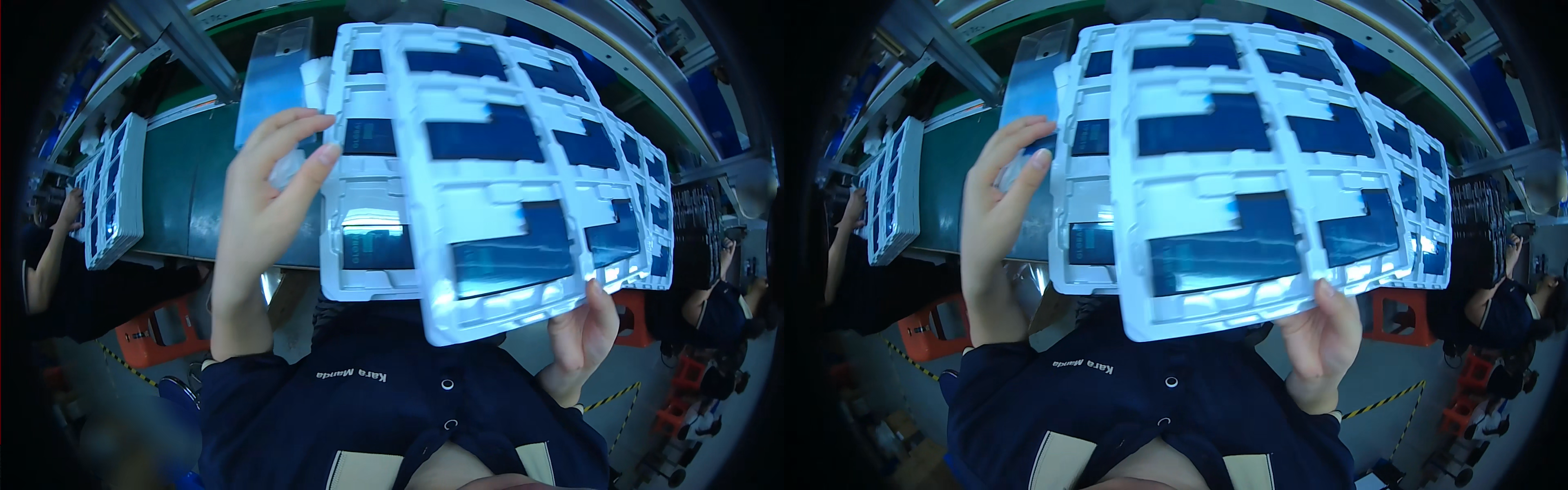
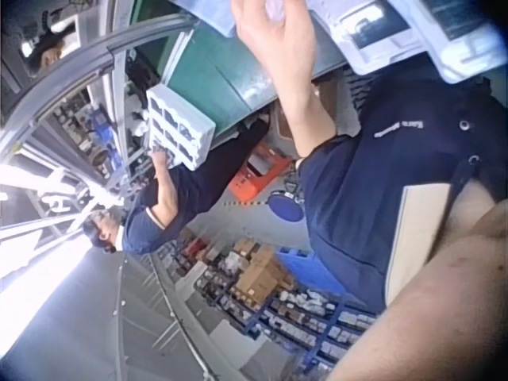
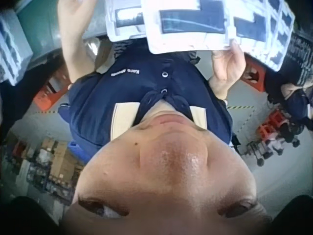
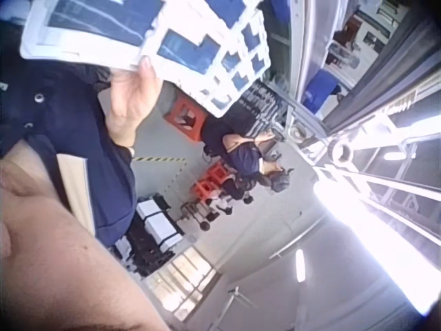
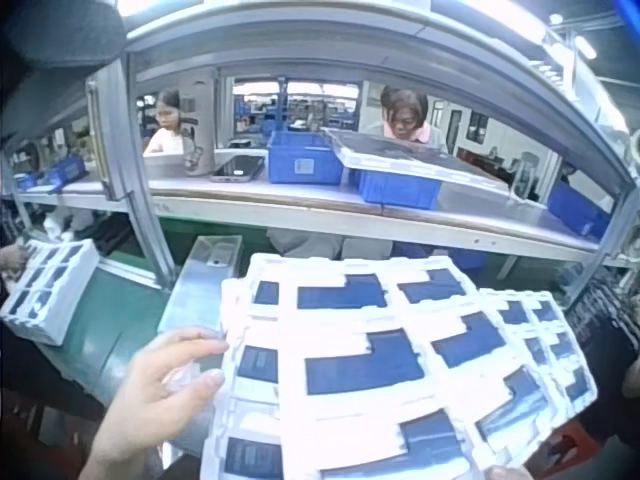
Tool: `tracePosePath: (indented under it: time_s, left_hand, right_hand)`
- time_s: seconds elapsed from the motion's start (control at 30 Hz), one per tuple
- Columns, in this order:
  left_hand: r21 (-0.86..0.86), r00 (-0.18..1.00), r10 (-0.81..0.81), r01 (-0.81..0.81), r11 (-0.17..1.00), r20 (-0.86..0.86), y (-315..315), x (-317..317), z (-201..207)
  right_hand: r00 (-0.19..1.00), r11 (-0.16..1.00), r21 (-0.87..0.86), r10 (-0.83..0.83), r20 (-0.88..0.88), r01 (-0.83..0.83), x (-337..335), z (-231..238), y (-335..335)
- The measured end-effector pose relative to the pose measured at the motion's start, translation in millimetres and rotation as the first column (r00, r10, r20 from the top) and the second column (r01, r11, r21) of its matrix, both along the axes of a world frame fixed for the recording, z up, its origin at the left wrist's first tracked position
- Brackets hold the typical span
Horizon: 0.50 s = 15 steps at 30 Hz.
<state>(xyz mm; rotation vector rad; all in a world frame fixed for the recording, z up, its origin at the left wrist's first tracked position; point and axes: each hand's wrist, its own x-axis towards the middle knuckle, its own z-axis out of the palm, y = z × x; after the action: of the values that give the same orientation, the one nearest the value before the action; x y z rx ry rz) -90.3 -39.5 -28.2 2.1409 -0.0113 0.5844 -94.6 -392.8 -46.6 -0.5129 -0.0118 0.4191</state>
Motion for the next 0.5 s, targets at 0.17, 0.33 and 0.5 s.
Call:
tracePosePath:
  time_s: [0.17,0.33,0.5]
  left_hand:
    - [0.050,0.997,-0.007,0.011,0.999,-0.082,-9.5,-1.7,-15.2]
    - [0.002,0.995,0.006,-0.005,1.000,-0.102,-7.3,-6.6,-20.4]
    - [0.105,0.998,-0.002,0.008,0.994,-0.058,-15.9,-6.3,-29.0]
  right_hand:
    - [0.993,0.971,-0.213,0.090,-0.075,-0.105,-18.6,12.3,50.1]
    - [0.889,0.855,-0.260,0.396,-0.232,-0.449,-16.2,11.2,43.2]
    - [0.674,0.737,0.227,0.675,-0.300,-0.637,-3.4,-8.4,23.5]
